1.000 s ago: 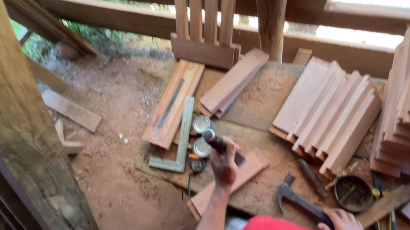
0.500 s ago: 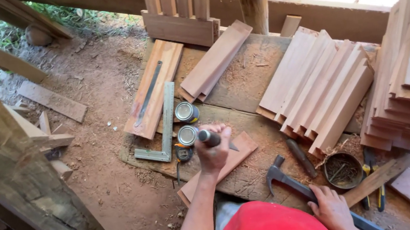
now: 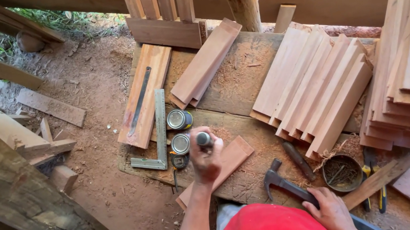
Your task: The person holds a wooden chair-back frame and marks a rail with a try square and marking knife, then sets the frame aside. They pick up a wood piece, position it against a square, and use a hammer and chisel on the piece while working at a low wooden bench.
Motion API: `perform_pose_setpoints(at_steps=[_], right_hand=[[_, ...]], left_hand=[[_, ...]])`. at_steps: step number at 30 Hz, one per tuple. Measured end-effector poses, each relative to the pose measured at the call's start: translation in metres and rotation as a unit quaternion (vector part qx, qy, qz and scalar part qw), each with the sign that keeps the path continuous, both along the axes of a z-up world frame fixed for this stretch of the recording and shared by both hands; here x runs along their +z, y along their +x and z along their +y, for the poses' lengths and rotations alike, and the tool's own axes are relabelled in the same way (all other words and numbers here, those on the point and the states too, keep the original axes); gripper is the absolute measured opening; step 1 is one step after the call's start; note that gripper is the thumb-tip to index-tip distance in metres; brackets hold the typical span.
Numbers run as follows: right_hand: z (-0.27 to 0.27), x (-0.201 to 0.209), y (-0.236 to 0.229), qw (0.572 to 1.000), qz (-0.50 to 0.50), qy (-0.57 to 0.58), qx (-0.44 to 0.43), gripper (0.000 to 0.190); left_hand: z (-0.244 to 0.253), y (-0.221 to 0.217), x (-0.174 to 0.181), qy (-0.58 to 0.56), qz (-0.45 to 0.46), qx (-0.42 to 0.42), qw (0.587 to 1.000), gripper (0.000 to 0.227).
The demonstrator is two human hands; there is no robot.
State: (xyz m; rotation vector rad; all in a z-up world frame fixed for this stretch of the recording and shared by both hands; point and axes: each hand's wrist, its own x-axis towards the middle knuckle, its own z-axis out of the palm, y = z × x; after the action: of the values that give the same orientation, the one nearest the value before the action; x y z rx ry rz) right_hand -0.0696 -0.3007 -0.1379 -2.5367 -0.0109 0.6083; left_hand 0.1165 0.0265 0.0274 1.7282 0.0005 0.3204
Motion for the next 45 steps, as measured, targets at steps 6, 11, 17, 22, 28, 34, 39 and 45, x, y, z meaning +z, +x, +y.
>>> perform_pose_setpoints(at_steps=[6, 11, 17, 22, 28, 34, 39, 45], right_hand=[[0.042, 0.082, 0.065, 0.823, 0.27, 0.38, -0.325, 0.06], [0.072, 0.135, 0.097, 0.512, 0.396, 0.704, -0.293, 0.061], [0.071, 0.146, 0.095, 0.713, 0.273, 0.579, -0.287, 0.066], [0.061, 0.049, 0.053, 0.885, 0.157, 0.37, -0.234, 0.032], [0.035, -0.087, 0.017, 0.888, 0.13, 0.409, -0.166, 0.059], [0.053, -0.027, 0.041, 0.835, 0.172, 0.485, -0.195, 0.073], [0.038, -0.124, 0.026, 0.886, 0.077, 0.435, -0.143, 0.072], [0.055, 0.016, 0.052, 0.962, 0.101, 0.231, -0.102, 0.068]], left_hand=[[-0.053, -0.031, 0.048, 0.218, -0.119, -0.183, 0.951, 0.025], [-0.066, -0.071, 0.038, 0.391, -0.251, -0.224, 0.857, 0.028], [0.003, -0.09, -0.037, 0.391, -0.168, -0.106, 0.898, 0.073], [0.063, -0.121, -0.173, 0.539, 0.301, -0.069, 0.784, 0.129], [0.063, -0.126, -0.186, 0.554, 0.297, -0.032, 0.777, 0.108], [0.066, -0.11, -0.14, 0.504, 0.397, -0.141, 0.754, 0.103], [0.061, -0.102, -0.121, 0.504, 0.419, -0.162, 0.737, 0.091], [0.069, -0.09, -0.16, 0.494, 0.404, -0.157, 0.753, 0.091]])
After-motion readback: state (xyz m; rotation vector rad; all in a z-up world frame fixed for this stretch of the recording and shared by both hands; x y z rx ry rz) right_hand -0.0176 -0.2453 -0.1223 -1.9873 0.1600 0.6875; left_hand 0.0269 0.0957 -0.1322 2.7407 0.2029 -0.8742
